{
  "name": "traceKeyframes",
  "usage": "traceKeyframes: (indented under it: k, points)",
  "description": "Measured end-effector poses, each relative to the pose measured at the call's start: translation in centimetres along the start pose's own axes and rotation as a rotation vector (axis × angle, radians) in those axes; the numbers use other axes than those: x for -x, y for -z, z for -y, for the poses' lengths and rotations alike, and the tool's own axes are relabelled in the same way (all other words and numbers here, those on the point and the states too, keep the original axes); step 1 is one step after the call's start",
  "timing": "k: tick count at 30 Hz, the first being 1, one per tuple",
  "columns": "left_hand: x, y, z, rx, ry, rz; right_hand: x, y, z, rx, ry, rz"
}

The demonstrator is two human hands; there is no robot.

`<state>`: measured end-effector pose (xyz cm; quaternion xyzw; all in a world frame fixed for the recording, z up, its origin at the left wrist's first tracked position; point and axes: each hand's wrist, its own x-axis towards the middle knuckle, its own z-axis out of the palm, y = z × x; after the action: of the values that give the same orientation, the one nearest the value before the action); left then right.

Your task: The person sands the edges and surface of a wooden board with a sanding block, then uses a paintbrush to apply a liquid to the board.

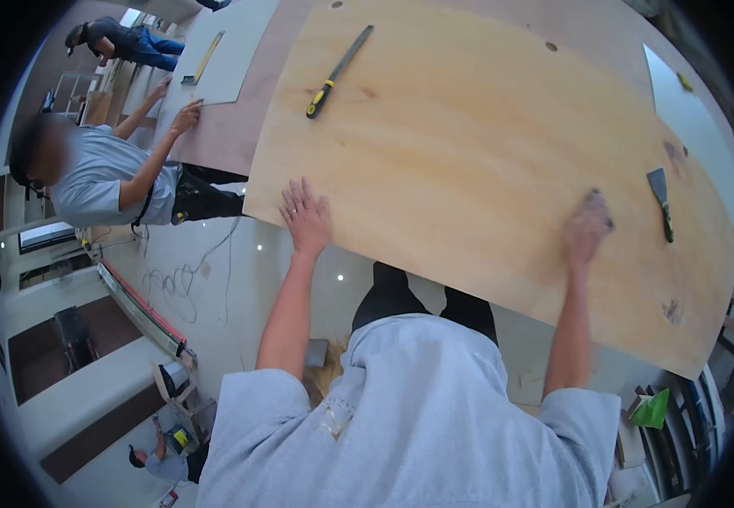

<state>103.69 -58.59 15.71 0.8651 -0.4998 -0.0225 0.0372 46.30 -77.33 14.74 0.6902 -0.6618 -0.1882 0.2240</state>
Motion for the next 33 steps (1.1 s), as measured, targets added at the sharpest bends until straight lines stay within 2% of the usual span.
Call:
traceKeyframes:
  k: [1,2,4,5,7,10,11,13,16,18,21,22,25,27,29,31,33]
  points:
    - [-0.3,0.0,0.1,0.018,-0.014,0.001,1.2,0.8,4.6,-0.545,0.035,-0.231]
    - [-0.8,-0.1,0.4,0.043,-0.069,-0.018,3.7,7.4,8.9,-0.642,0.155,-0.180]
    - [-1.7,0.5,1.3,0.089,-0.179,-0.054,7.7,14.0,18.3,-0.918,0.342,-0.118]
    - [-2.5,0.9,2.1,0.082,-0.216,-0.023,9.5,17.9,21.6,-1.103,0.401,-0.060]
    - [-4.4,1.7,3.2,0.076,-0.295,0.039,11.0,22.4,25.9,-1.181,0.564,-0.047]
    - [-7.3,2.0,6.0,0.114,-0.332,0.007,3.8,20.6,26.1,-1.008,0.680,-0.096]
    - [-8.1,1.8,6.6,0.111,-0.325,-0.001,0.6,19.4,25.6,-0.973,0.590,-0.159]
    - [-9.9,1.4,7.4,0.106,-0.313,-0.025,-5.5,17.2,24.6,-0.903,0.314,-0.151]
    - [-12.4,1.2,6.1,0.100,-0.306,-0.068,-9.3,16.2,27.3,-0.715,0.101,-0.216]
    - [-14.3,1.3,4.7,0.191,-0.321,-0.080,-5.6,20.3,31.5,-0.854,0.255,-0.209]
    - [-17.7,1.6,1.7,0.298,-0.317,-0.103,5.0,27.8,35.7,-1.058,0.568,-0.056]
    - [-18.8,1.6,0.7,0.325,-0.312,-0.109,7.5,28.6,36.1,-1.144,0.660,0.027]
    - [-22.7,0.1,-2.1,0.346,-0.336,-0.220,7.1,29.5,33.0,-1.106,0.727,0.158]
    - [-23.2,-0.5,-4.0,0.359,-0.356,-0.287,4.3,25.5,30.6,-1.063,0.586,0.058]
    - [-22.4,-0.5,-6.4,0.415,-0.419,-0.271,0.6,21.3,27.1,-0.954,0.411,-0.066]
    - [-21.3,-0.9,-8.9,0.459,-0.451,-0.258,-2.6,19.4,24.3,-0.920,0.207,-0.106]
    - [-19.4,-1.0,-12.2,0.505,-0.454,-0.245,-3.1,18.9,23.4,-0.934,0.110,-0.093]
